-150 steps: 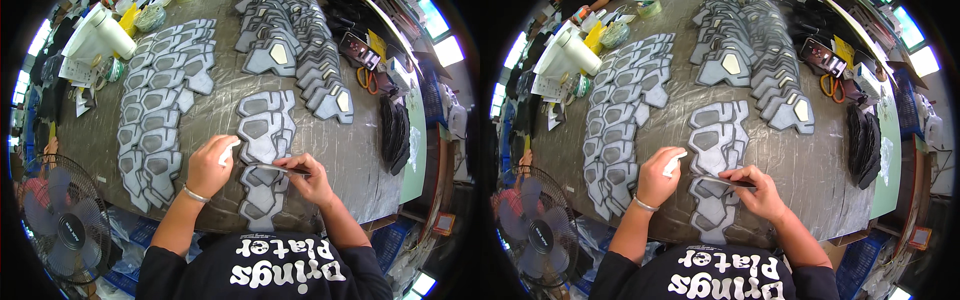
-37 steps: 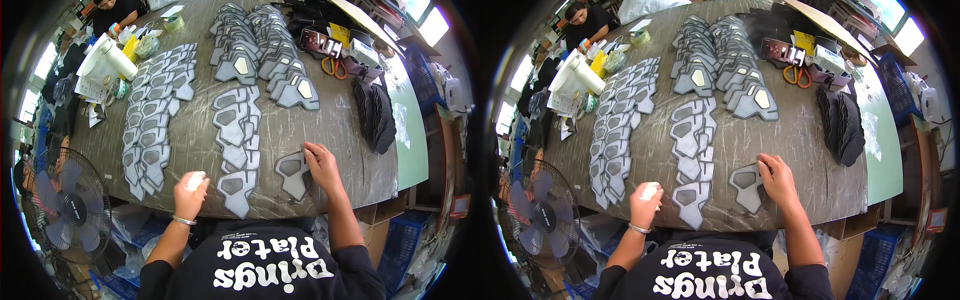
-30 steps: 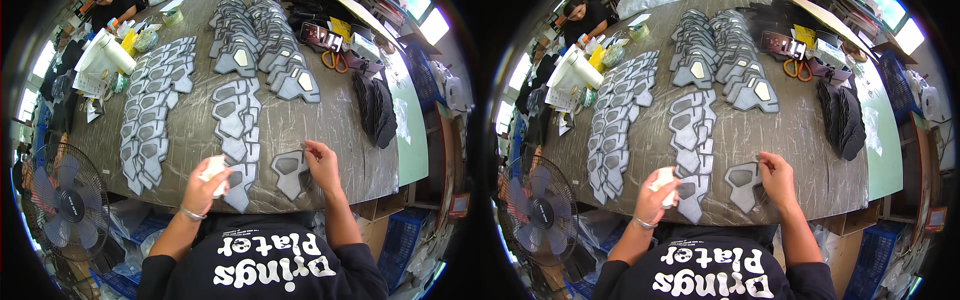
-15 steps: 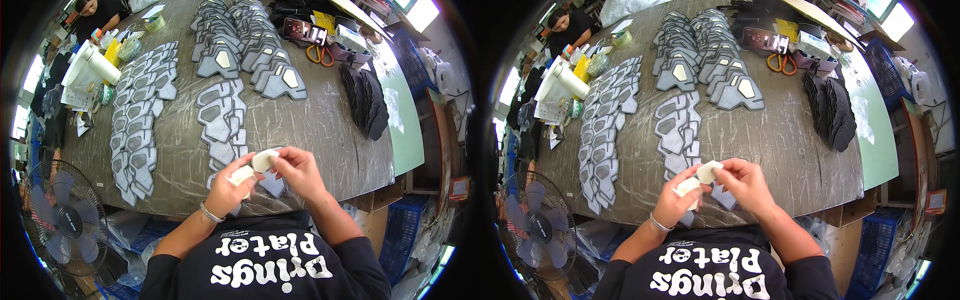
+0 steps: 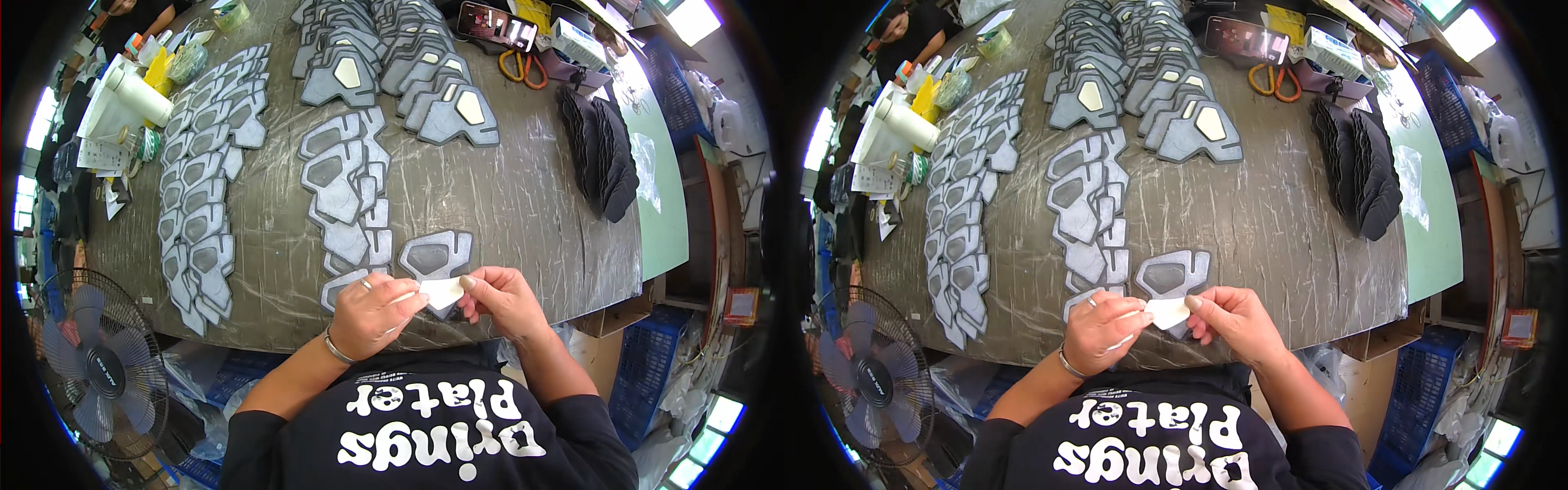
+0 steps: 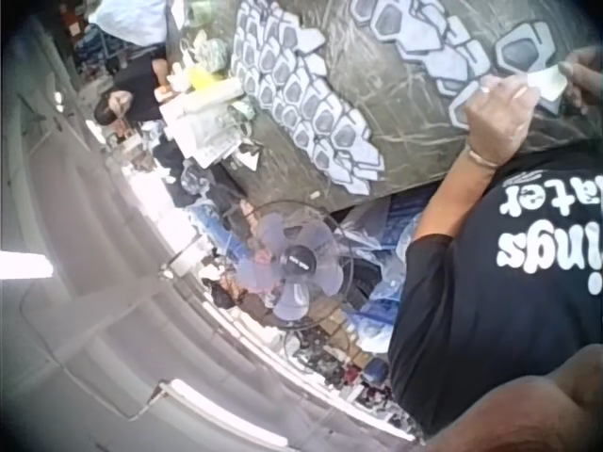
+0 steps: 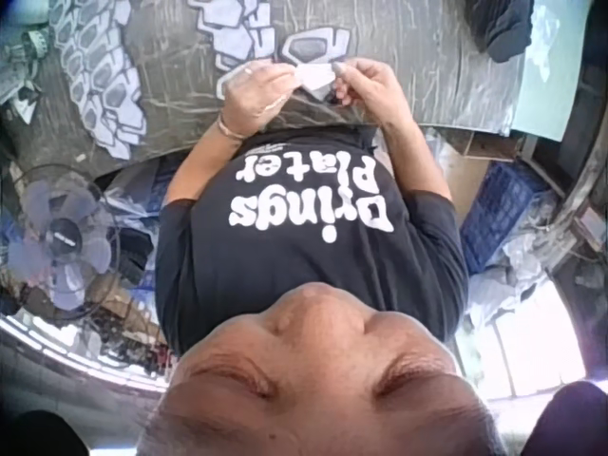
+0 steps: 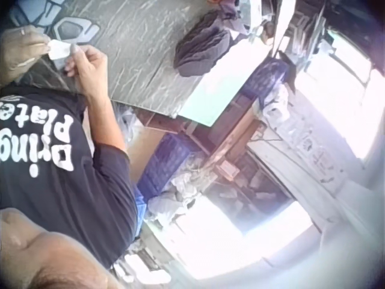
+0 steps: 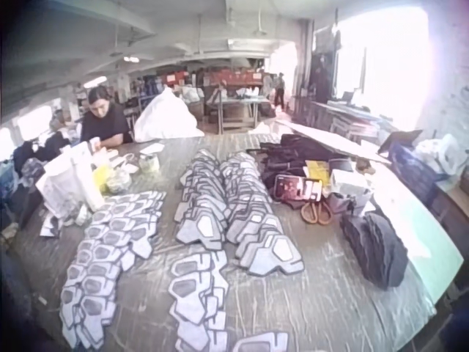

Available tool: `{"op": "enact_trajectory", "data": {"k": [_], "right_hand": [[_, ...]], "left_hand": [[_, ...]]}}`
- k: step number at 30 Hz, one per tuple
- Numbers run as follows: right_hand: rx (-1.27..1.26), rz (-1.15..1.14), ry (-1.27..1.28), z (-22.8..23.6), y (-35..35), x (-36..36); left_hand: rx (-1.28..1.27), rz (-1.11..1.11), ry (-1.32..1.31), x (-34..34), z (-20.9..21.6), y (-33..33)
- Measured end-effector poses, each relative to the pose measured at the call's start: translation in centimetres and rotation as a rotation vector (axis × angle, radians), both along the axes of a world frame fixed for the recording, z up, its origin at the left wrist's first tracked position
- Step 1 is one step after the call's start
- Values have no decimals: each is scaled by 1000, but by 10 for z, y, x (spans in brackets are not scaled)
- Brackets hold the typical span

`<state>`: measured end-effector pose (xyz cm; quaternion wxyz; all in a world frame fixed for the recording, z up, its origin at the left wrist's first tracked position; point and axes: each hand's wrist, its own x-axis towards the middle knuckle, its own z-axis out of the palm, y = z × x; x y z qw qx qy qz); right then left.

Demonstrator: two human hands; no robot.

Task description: The person applies adhesive to several gray and black shoe components using a white applicator, then reaches into a bag for more small white pieces and continues applying them to the components on the table.

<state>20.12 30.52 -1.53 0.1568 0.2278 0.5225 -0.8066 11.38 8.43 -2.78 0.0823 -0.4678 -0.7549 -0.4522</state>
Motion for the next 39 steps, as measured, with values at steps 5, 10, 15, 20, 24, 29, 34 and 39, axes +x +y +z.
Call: {"op": "enact_trajectory", "data": {"k": [5,10,15,20,24,29,34,39], "right_hand": [[214,157,-80,4,7,-6],[482,55,-54,-4,11,-21],[549,146,-6,-10,-2,-37],[668,214,-20,-14,-3,-46],[685,224,-28,-16,-2,-48],[724,267,-72,-10,-3,-53],[764,265,-40,-15,-3,-50],[755,231,-34,-15,-5,-49]], "left_hand": [[-105,-54,140,2,-9,0],[-283,74,51,13,-11,4],[-443,17,89,14,-9,2],[-478,-28,99,11,-9,2],[-438,-32,109,8,-8,3],[-425,-22,123,7,-10,2],[-426,7,100,9,-12,3],[-431,20,95,9,-13,3]]}}
